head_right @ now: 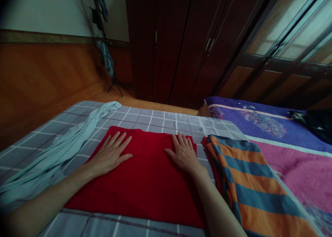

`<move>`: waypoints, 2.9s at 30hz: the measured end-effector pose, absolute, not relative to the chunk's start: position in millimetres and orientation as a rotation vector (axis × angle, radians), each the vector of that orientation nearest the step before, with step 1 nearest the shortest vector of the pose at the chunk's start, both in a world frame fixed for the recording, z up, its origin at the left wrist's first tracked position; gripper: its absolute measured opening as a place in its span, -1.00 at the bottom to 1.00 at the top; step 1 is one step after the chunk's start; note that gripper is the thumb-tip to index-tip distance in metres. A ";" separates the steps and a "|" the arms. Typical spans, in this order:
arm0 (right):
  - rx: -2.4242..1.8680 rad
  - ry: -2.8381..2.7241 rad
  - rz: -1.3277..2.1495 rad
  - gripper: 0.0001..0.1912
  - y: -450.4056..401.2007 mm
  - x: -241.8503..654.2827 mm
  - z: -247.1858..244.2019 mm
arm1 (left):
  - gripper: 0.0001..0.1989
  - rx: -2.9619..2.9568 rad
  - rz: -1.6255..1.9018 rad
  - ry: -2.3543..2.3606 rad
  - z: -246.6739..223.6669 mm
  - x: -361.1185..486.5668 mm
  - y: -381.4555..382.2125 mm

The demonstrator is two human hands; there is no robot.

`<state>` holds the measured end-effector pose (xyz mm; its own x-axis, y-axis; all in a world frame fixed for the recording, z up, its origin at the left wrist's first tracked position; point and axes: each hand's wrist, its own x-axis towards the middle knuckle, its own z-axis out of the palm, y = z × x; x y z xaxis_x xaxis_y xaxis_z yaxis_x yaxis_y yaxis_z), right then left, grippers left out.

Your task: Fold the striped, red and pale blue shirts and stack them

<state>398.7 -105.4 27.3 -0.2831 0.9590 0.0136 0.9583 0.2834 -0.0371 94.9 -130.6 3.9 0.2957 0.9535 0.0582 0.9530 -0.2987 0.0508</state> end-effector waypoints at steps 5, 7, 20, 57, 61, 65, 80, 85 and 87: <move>-1.480 -2.692 0.228 -0.28 -134.6 341.5 48.9 | -0.37 2.644 0.300 1.798 -3.7 95.2 -129.9; -1.275 -2.772 0.322 -0.28 -140.4 315.2 44.0 | -0.45 2.697 0.335 1.744 -5.8 95.6 -129.4; -1.341 -2.709 0.037 -0.27 -88.8 316.2 11.8 | -0.34 2.548 0.225 1.776 -1.5 100.3 -130.1; -1.748 -2.513 -0.055 -0.32 -92.1 375.9 16.4 | -0.33 2.551 0.275 1.840 -4.2 98.2 -129.6; -1.914 -2.371 -0.138 -0.30 -128.8 406.2 17.0 | -0.32 2.538 0.260 1.829 -4.5 98.2 -130.4; -1.776 -2.465 -0.123 -0.34 -180.2 411.3 11.7 | -0.33 2.536 0.261 1.821 -3.6 95.0 -128.6; -1.573 -2.559 -0.160 -0.38 -227.9 393.8 -0.1 | -0.29 2.712 0.246 1.185 11.2 138.6 -192.4; -1.725 -2.371 -0.237 -0.41 -226.3 427.3 -8.6 | -0.31 2.578 0.158 1.641 9.1 74.3 -136.7; -1.749 -2.301 -0.179 -0.41 -227.0 431.1 -9.7 | -0.34 2.507 0.145 1.739 9.2 61.7 -121.3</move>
<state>431.1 -227.0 -9.7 -0.2513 0.9304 0.2669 0.9605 0.2738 -0.0499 61.7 -121.3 9.2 0.3486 0.9369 0.0285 0.9286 -0.3493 0.1255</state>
